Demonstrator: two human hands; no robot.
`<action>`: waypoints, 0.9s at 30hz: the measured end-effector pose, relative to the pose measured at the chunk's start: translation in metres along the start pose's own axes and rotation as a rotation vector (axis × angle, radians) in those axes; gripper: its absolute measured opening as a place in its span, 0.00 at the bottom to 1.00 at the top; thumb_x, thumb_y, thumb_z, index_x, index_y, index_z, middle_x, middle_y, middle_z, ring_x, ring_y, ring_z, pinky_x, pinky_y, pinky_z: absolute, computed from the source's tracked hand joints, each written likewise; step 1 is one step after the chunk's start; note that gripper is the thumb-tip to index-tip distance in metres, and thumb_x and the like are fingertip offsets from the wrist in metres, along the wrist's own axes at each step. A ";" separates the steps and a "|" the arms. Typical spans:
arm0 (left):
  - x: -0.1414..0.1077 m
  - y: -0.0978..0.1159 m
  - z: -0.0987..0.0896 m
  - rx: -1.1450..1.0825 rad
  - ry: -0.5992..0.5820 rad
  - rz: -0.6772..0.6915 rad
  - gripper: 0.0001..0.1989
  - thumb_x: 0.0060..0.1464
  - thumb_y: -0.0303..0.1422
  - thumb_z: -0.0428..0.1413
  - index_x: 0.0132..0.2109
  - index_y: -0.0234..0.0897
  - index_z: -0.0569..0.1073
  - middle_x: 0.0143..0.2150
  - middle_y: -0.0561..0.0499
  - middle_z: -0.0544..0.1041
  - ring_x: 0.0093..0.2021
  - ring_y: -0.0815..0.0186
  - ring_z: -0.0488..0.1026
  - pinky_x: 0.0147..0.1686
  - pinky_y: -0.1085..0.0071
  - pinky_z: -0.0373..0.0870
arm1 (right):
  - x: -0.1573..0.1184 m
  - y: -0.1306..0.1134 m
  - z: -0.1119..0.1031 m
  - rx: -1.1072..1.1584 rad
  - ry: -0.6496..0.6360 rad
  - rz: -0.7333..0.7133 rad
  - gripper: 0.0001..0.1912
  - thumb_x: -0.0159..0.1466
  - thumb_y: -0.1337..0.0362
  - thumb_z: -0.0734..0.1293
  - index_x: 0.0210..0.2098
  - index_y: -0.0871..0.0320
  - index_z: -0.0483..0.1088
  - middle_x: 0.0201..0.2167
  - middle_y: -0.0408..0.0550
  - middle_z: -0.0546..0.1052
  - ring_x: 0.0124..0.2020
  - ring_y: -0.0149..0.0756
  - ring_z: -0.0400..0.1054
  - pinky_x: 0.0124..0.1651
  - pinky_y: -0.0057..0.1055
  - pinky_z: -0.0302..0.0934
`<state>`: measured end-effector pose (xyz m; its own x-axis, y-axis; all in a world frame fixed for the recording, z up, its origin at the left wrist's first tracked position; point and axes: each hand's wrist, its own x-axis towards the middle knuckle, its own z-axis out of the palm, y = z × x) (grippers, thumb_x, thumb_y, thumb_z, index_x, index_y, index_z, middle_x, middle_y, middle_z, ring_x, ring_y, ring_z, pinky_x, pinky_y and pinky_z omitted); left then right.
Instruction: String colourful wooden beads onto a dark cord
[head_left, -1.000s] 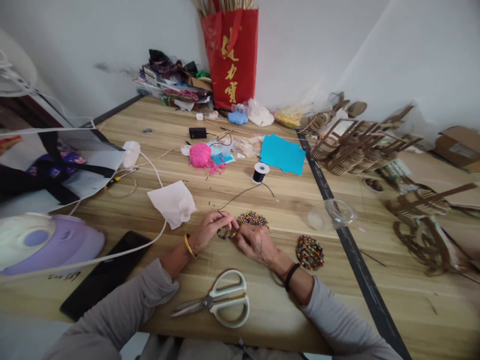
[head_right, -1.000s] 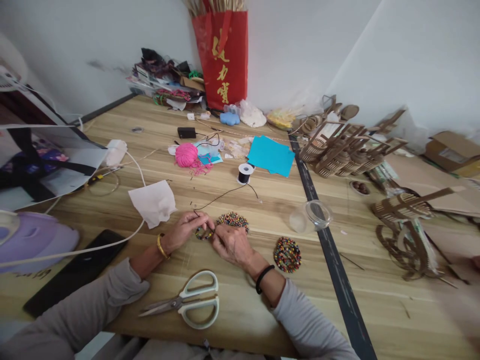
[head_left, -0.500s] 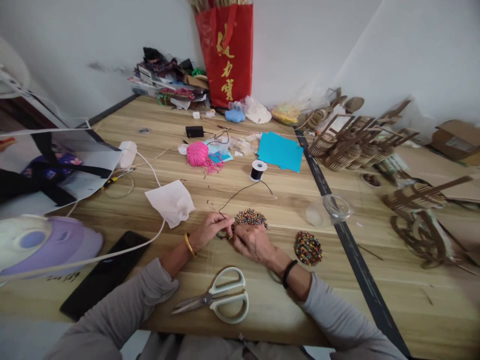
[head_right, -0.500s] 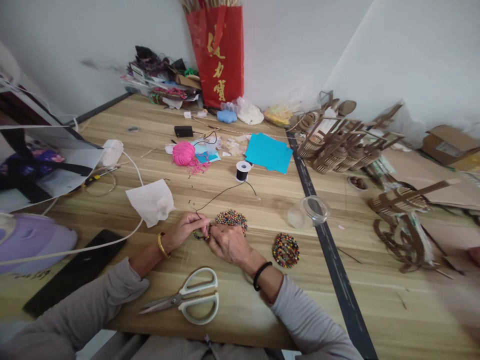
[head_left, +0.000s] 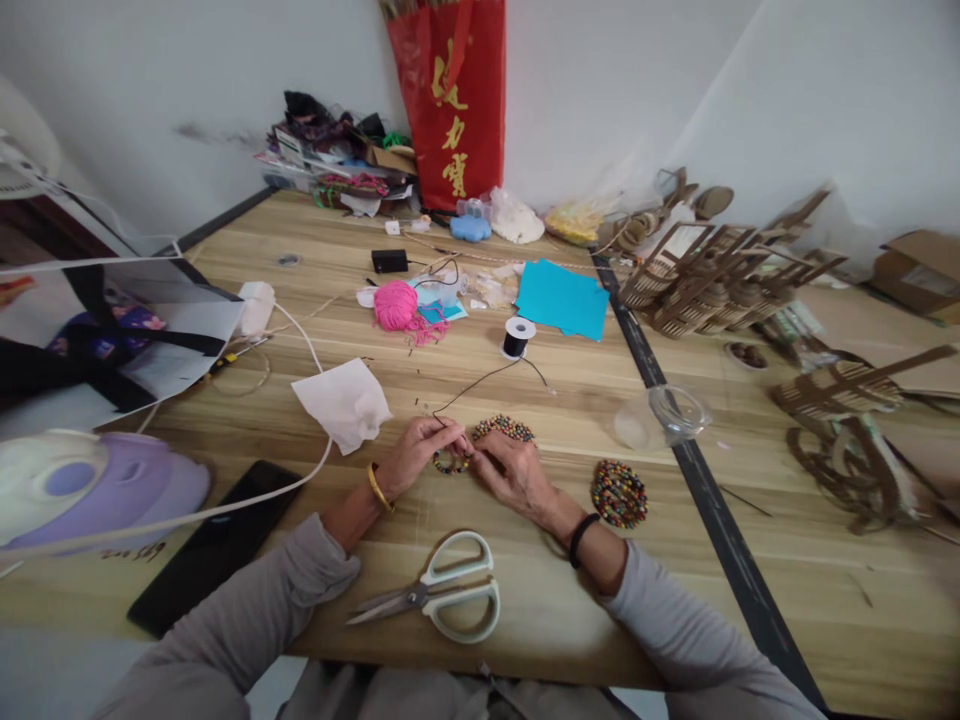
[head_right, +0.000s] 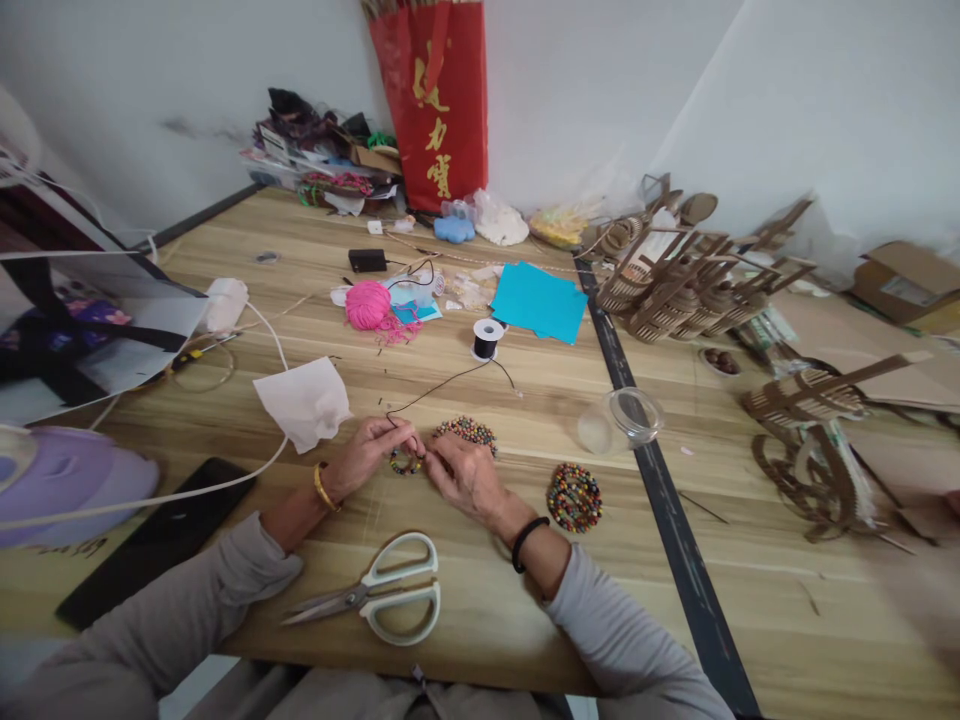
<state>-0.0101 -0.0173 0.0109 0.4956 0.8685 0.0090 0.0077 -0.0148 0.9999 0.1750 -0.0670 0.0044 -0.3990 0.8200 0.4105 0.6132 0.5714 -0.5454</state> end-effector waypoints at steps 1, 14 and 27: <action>0.000 0.000 0.000 0.005 -0.003 -0.002 0.16 0.55 0.39 0.54 0.28 0.32 0.77 0.29 0.48 0.78 0.30 0.68 0.73 0.35 0.73 0.68 | 0.000 0.000 0.001 0.035 0.009 0.009 0.09 0.66 0.66 0.57 0.34 0.60 0.68 0.26 0.46 0.70 0.26 0.29 0.61 0.29 0.26 0.52; -0.006 0.013 0.006 0.043 -0.065 0.024 0.16 0.57 0.39 0.52 0.33 0.31 0.79 0.33 0.46 0.79 0.36 0.65 0.74 0.40 0.71 0.69 | -0.001 -0.007 0.008 0.147 0.015 0.204 0.08 0.60 0.62 0.63 0.27 0.60 0.66 0.19 0.39 0.63 0.21 0.25 0.55 0.25 0.24 0.48; -0.006 0.011 0.006 -0.084 -0.017 0.059 0.15 0.48 0.34 0.62 0.40 0.34 0.66 0.39 0.48 0.72 0.41 0.66 0.71 0.43 0.69 0.67 | 0.007 -0.007 0.001 0.679 0.054 0.424 0.15 0.61 0.53 0.64 0.28 0.59 0.66 0.19 0.40 0.64 0.21 0.26 0.54 0.23 0.24 0.48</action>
<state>-0.0081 -0.0258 0.0220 0.5078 0.8588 0.0682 -0.0941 -0.0234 0.9953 0.1669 -0.0654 0.0107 -0.1810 0.9790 0.0940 0.1496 0.1219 -0.9812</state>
